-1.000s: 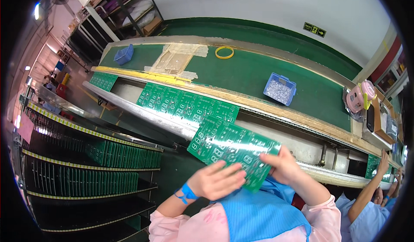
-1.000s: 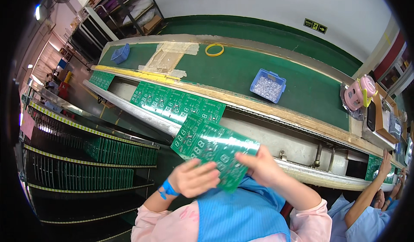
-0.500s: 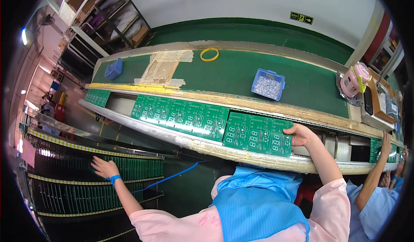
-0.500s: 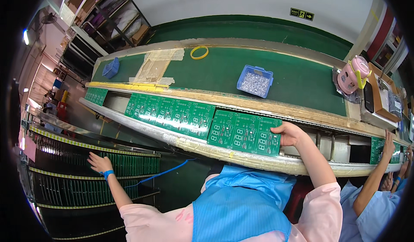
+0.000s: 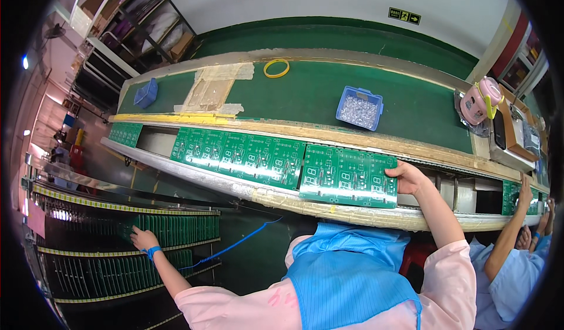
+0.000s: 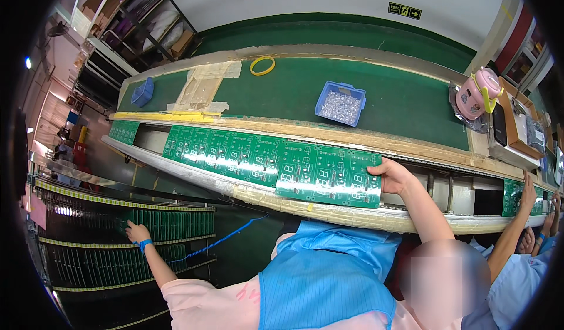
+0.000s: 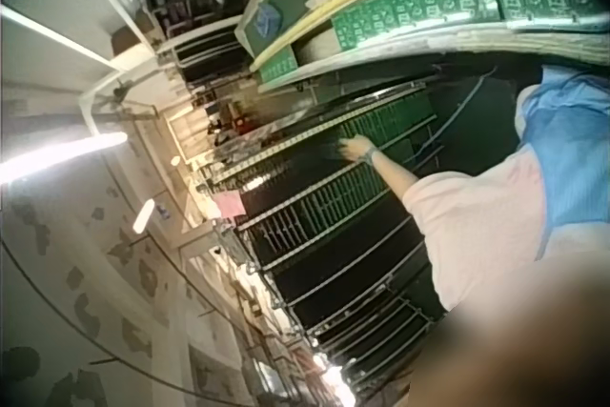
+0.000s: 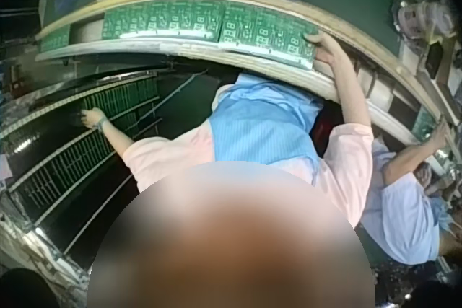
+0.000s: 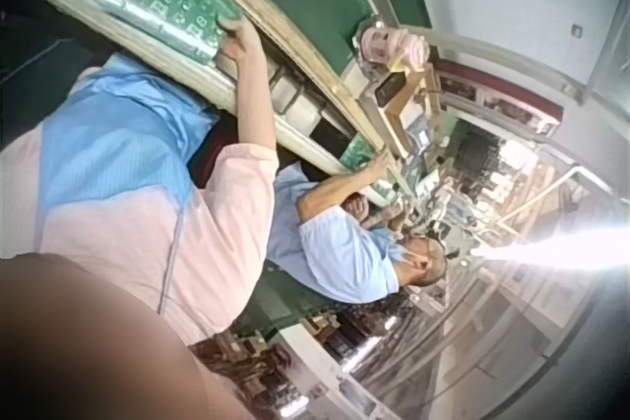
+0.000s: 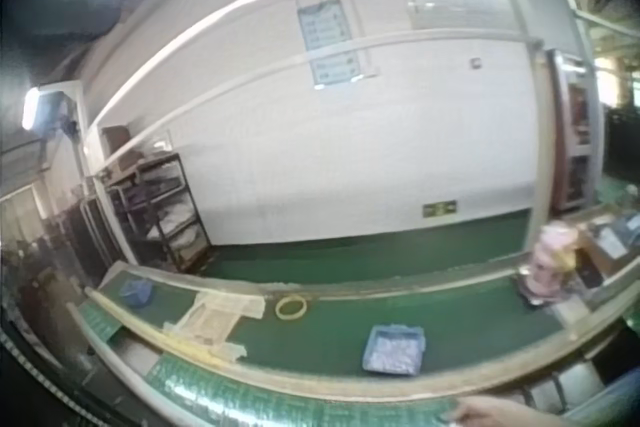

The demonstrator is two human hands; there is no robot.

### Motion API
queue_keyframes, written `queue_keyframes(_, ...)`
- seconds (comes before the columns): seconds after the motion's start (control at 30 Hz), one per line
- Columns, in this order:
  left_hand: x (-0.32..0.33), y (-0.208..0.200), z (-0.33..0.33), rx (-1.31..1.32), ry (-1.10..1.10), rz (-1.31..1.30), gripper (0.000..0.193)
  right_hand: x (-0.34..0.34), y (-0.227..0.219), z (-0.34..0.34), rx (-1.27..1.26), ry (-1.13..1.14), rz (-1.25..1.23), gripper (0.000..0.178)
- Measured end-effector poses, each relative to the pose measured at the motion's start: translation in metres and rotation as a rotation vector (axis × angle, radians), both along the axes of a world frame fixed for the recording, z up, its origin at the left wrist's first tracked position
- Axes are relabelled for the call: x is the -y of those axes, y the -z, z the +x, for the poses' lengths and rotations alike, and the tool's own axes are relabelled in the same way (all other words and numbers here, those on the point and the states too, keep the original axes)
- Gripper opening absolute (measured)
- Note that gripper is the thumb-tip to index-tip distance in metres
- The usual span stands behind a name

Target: The person places small clear plastic components onto green circuit boards moving along a conveyor belt. They pick components from a blue bin and insert them into specific slots on the boards. The person also moves a stack of circuit boards from a rack to the conveyor belt.

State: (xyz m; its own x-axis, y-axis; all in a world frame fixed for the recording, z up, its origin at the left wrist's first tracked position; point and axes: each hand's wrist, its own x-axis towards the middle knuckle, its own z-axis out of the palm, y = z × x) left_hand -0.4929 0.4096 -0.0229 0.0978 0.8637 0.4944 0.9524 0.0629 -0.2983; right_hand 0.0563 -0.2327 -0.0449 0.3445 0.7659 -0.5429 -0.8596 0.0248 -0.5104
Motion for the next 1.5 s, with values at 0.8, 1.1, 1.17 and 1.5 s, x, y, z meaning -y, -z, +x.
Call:
queue_keyframes(0.8, 0.22, -0.02, 0.08, 0.721, 0.957, 0.581, 0.01, -0.113, -0.027, -0.025, 0.448, -0.3, -0.491, 0.039)
queue_keyframes(1.1, 0.305, -0.086, 0.179, 0.685, 1.493, 0.248, 0.021, -0.171, -0.043, -0.089, 0.325, -0.003, -0.092, 0.066)
queue_keyframes(1.17, 0.317, -0.094, 0.194, 0.551, 1.739, 0.075, 0.024, -0.152, -0.085, -0.11, 0.141, -0.172, 0.178, 0.07)
queue_keyframes(1.5, 0.296, -0.089, 0.206, 0.148, 1.455, 0.101, 0.051, -0.082, -0.086, -0.091, 0.085, -0.05, 0.033, 0.035)
